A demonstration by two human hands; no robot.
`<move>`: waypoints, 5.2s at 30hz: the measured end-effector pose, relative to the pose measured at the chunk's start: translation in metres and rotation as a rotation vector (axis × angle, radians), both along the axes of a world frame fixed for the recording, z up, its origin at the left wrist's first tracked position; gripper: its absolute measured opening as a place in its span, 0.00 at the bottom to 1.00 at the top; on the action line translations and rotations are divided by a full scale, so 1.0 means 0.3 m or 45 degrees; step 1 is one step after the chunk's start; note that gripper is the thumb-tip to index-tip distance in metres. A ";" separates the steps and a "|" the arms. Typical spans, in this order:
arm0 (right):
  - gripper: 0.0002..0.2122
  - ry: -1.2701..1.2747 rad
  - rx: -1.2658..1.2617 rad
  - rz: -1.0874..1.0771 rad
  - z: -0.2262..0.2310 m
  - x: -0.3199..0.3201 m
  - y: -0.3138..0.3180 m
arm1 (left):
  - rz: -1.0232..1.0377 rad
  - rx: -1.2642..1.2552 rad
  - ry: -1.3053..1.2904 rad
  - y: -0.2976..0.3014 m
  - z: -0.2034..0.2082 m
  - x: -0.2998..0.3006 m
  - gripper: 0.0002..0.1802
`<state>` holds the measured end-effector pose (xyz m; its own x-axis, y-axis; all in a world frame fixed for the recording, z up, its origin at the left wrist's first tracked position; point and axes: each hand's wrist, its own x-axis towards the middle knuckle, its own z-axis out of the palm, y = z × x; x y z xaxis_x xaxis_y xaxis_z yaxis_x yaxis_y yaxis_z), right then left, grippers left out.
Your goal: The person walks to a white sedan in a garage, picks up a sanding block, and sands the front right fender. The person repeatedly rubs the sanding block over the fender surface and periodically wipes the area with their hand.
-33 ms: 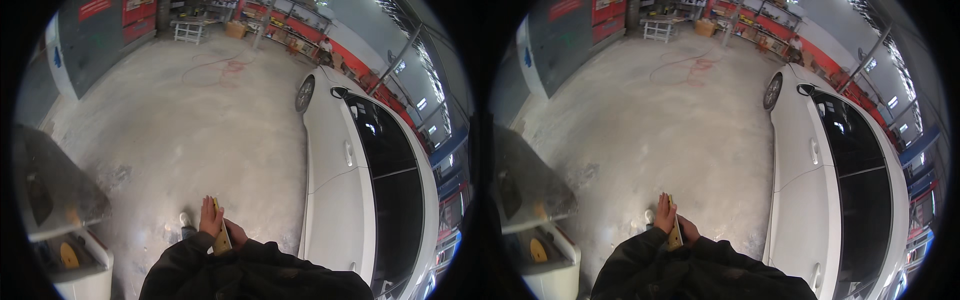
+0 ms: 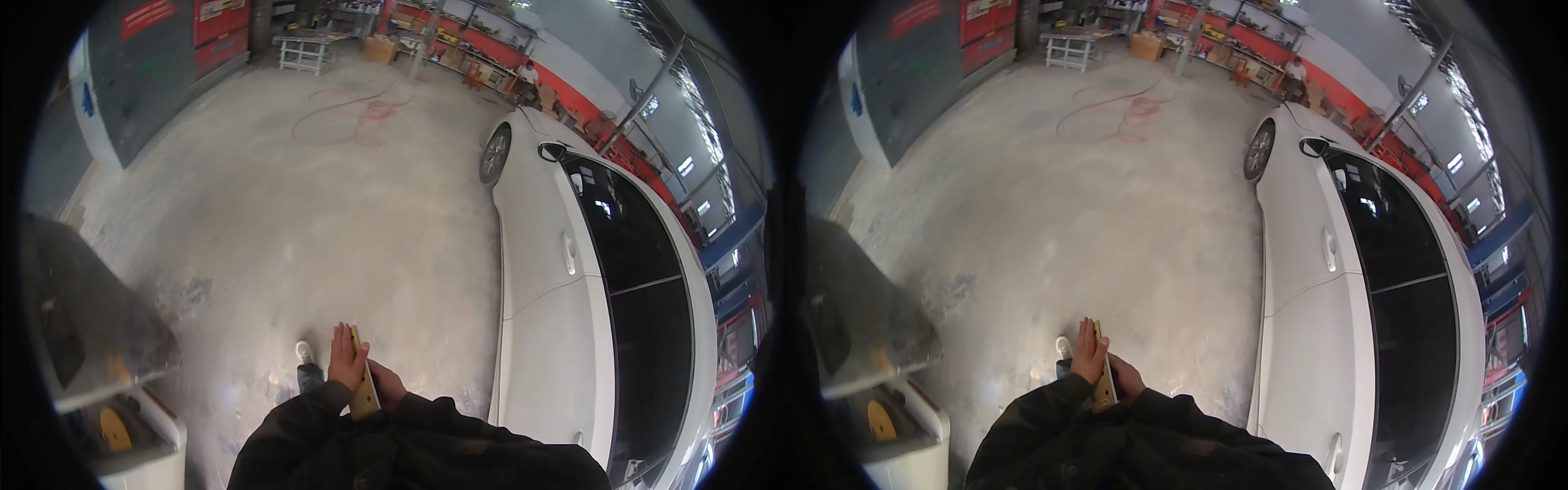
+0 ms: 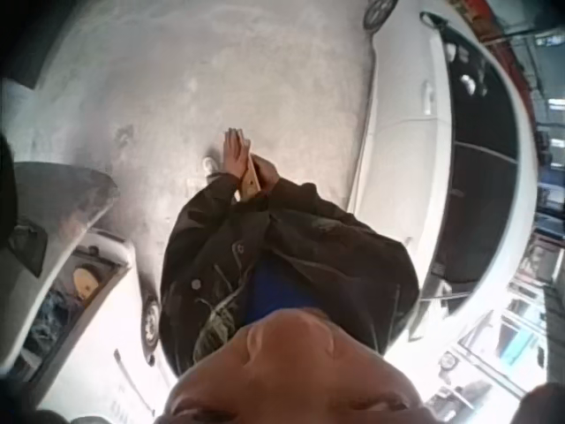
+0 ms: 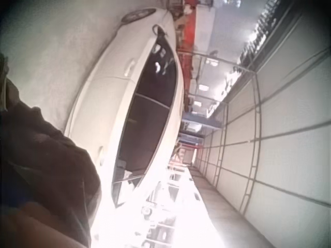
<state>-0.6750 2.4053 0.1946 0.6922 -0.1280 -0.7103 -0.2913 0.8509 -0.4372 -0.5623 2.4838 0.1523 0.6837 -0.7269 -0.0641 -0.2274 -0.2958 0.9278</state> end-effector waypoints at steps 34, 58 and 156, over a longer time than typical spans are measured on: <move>0.18 -0.072 -0.652 -0.833 0.040 1.517 -3.071 | -0.830 -0.144 -0.113 -2.718 0.306 1.807 0.33; 0.29 -0.202 -0.678 -1.341 0.067 2.266 -5.377 | -1.259 0.208 -0.470 -5.518 0.296 2.615 0.30; 0.22 -0.191 -0.196 -3.842 0.225 -0.593 -12.017 | -4.054 -0.125 -0.695 -13.852 0.386 -1.351 0.09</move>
